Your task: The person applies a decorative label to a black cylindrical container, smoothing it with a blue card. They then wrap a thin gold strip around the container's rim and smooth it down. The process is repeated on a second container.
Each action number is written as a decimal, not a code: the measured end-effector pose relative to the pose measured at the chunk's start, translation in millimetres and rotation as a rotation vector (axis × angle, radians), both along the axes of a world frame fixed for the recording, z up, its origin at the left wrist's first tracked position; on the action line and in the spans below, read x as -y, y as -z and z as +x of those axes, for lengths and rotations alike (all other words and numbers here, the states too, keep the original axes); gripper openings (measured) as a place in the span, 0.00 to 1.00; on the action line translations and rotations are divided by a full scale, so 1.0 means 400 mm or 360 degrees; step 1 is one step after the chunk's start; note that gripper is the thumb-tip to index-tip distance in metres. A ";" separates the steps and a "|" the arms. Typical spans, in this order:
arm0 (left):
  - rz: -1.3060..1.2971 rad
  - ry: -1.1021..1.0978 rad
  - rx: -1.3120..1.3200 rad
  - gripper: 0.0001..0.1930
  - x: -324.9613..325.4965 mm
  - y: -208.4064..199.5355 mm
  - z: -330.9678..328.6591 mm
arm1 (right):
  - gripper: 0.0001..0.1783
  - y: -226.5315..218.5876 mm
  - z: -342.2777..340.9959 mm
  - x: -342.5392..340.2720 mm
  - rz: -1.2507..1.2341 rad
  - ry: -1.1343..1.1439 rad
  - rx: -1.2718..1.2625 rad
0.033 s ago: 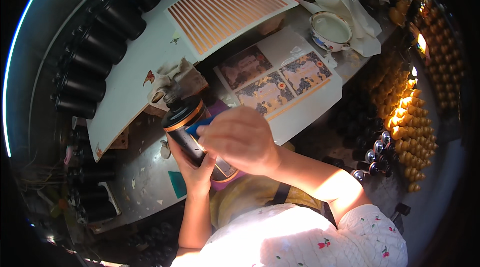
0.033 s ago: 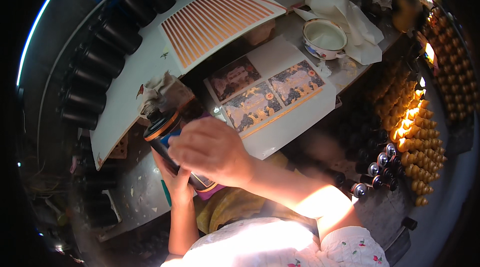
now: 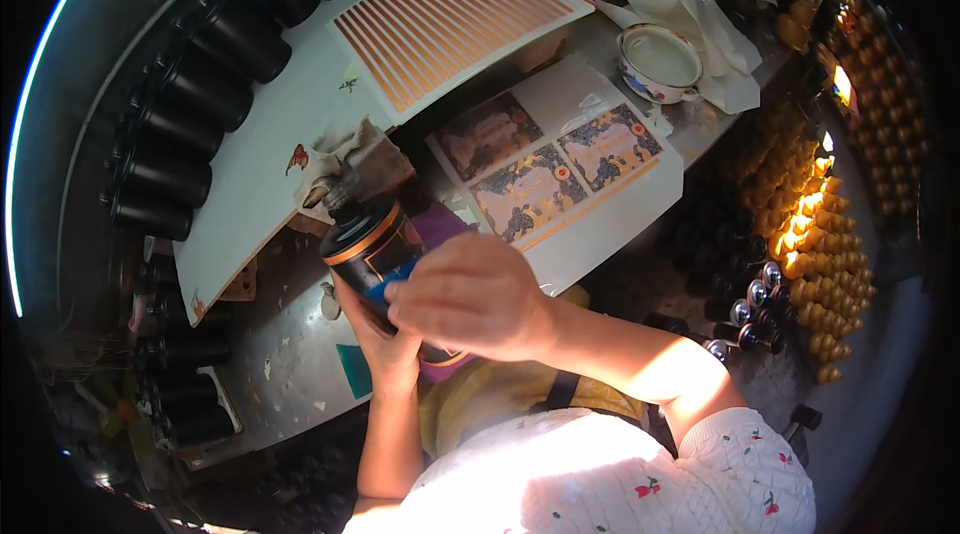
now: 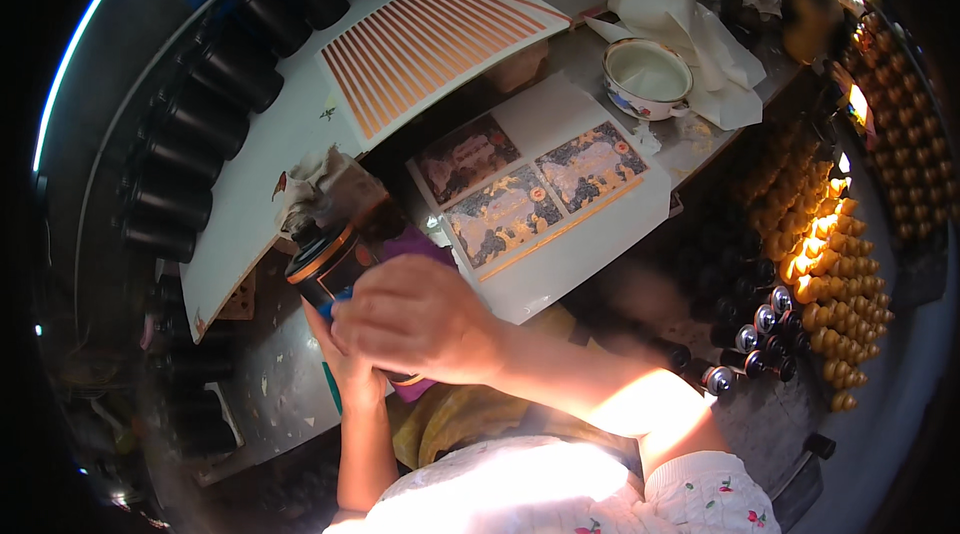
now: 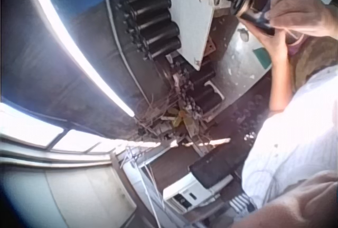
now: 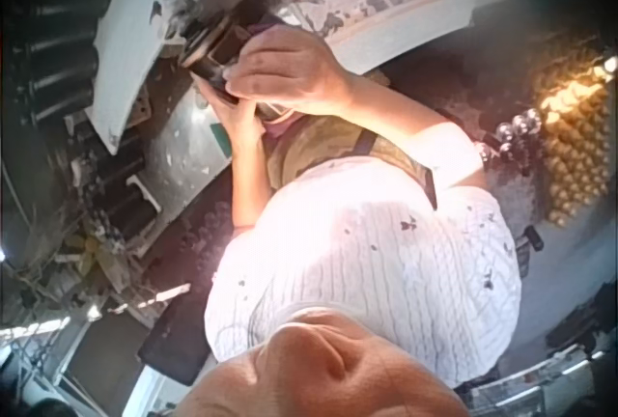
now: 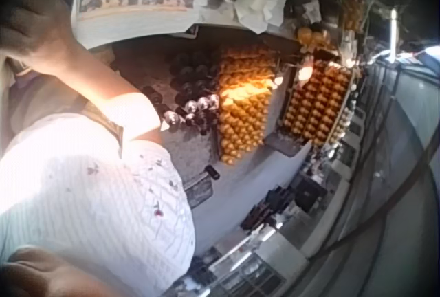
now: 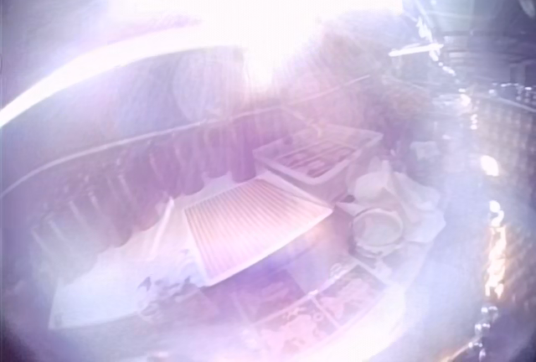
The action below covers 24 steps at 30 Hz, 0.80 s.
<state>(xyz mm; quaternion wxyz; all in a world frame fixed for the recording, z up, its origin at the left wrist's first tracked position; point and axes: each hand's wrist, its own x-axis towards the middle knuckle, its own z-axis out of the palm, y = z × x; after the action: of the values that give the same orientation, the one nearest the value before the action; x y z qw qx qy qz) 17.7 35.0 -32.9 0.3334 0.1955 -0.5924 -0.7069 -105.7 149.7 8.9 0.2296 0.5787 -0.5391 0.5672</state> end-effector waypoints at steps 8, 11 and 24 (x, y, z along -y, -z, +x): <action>-0.0085 0.0076 -0.0099 0.62 0.011 0.023 0.011 | 0.14 0.023 -0.097 0.029 0.0009 -0.0284 0.2093; -0.0573 0.0042 0.0005 0.52 0.018 0.046 0.031 | 0.11 -0.019 -0.086 0.057 -0.0035 -0.0680 0.2069; -0.1870 0.0124 -0.0068 0.31 0.022 0.004 -0.088 | 0.17 -0.080 -0.005 -0.269 0.0161 0.0259 0.0446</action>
<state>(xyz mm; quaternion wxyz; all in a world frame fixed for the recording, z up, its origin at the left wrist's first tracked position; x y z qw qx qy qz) -17.6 26.1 -34.6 0.3714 -0.0584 -0.8847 -0.2757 -107.9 257.1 40.9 0.1681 0.4592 -0.6388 0.5939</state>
